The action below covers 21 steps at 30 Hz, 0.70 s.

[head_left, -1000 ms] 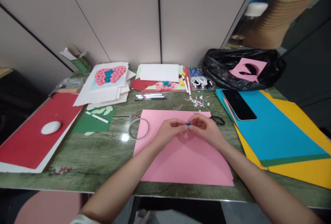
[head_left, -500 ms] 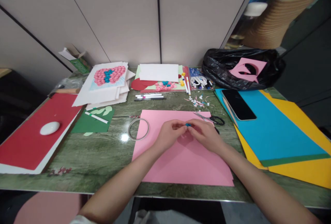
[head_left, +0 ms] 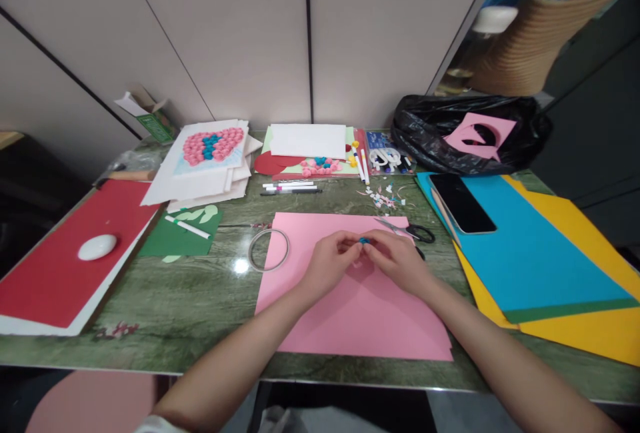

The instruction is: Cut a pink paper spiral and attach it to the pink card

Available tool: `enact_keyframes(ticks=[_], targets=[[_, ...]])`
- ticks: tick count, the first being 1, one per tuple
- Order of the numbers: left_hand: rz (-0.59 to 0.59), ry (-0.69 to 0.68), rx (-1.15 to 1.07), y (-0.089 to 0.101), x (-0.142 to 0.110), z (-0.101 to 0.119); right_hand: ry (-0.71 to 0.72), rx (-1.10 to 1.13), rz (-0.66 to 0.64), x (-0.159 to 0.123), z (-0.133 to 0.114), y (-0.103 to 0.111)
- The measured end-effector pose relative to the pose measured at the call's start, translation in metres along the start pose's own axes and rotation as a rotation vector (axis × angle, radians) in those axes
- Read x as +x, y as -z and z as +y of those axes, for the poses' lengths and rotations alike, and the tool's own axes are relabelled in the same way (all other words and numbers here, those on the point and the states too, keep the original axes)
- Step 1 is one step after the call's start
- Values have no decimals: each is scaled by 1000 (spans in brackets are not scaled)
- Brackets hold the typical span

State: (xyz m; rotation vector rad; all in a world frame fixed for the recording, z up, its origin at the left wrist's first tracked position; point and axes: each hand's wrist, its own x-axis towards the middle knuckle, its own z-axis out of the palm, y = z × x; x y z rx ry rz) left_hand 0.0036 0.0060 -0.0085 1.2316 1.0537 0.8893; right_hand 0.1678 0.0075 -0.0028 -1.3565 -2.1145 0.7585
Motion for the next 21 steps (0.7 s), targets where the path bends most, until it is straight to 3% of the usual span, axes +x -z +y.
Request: enact_keyframes(ticks=[21], targets=[[22, -27, -42, -1, 0, -3, -11, 33, 16, 0, 0, -1]])
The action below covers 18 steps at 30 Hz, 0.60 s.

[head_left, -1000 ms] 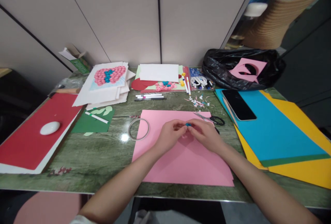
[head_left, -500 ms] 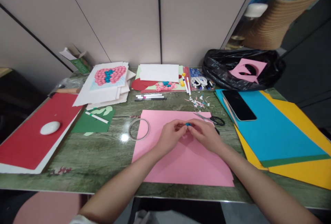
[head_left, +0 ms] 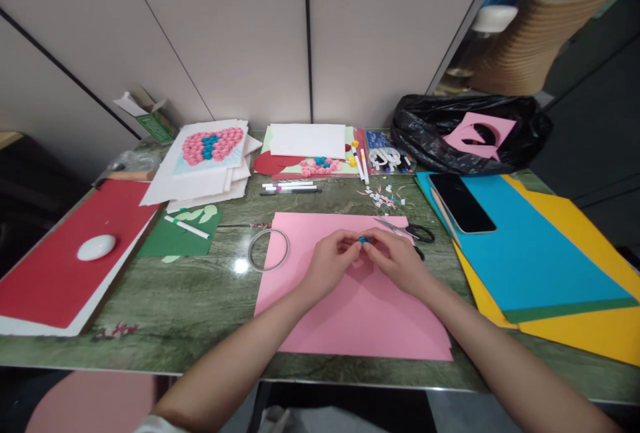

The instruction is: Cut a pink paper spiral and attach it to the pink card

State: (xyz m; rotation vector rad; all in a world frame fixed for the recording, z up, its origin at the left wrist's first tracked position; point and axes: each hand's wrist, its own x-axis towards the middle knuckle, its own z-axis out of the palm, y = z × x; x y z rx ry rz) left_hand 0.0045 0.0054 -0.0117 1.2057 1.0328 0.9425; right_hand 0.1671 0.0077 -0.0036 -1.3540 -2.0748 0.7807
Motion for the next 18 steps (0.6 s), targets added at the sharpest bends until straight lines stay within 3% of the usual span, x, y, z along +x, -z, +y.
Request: enact_keyframes(ticks=[7, 18], targets=[[-42, 73, -215, 3, 2, 8, -15, 31, 73, -1, -4, 6], [-87, 187, -309, 6, 3, 5, -44, 216, 25, 1, 1, 3]])
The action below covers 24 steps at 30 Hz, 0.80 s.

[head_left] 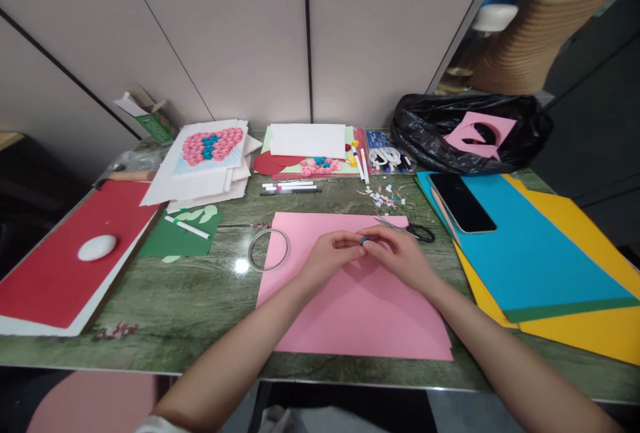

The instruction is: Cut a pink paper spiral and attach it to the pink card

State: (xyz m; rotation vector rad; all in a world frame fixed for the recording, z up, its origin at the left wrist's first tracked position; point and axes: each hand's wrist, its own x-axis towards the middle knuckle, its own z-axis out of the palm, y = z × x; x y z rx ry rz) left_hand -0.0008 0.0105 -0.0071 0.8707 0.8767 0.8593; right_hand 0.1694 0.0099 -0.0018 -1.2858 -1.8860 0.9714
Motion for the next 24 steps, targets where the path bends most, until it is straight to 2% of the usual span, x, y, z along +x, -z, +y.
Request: enact_keyframes(ticks=[6, 14, 19, 24], targets=[[4, 46, -89, -1, 0, 0, 2, -100, 40, -1, -5, 1], [39, 66, -65, -1, 0, 1, 25, -115, 39, -1, -3, 0], [60, 39, -70, -3, -3, 0, 76, -162, 43, -2, -2, -1], [134, -5, -72, -10, -8, -2, 94, -172, 52, -4, -4, -3]])
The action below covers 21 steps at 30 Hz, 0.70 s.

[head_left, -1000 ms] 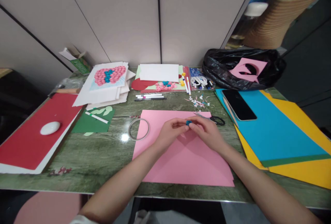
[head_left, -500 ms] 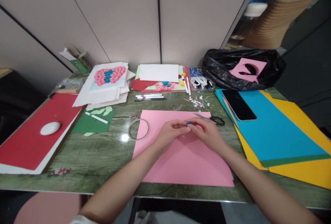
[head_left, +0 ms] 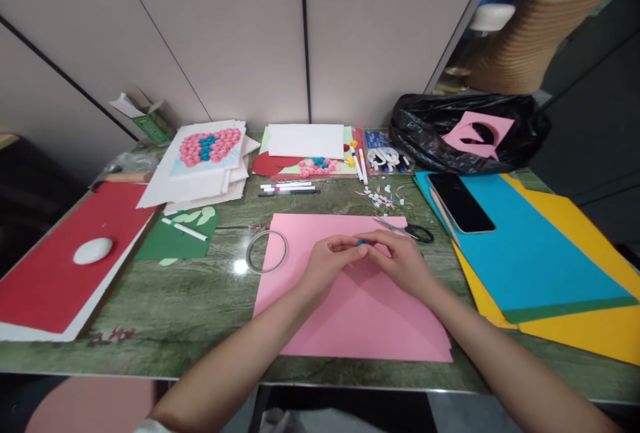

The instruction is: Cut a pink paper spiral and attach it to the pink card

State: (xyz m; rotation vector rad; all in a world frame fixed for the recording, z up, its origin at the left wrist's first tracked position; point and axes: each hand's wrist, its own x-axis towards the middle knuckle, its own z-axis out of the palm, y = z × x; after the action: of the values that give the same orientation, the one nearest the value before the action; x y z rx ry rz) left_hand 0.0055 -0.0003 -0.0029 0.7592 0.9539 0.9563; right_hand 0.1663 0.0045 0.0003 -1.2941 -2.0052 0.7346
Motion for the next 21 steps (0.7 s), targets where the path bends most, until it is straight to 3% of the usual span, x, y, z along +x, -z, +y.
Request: enact_keyframes(ticks=[9, 14, 21], targets=[[53, 5, 21, -8, -6, 7, 47, -23, 7, -3, 1, 0], [-43, 21, 5, -5, -6, 10, -12, 50, 31, -2, -4, 5], [-181, 5, -26, -2, -5, 10, -111, 396, 7, -1, -6, 7]])
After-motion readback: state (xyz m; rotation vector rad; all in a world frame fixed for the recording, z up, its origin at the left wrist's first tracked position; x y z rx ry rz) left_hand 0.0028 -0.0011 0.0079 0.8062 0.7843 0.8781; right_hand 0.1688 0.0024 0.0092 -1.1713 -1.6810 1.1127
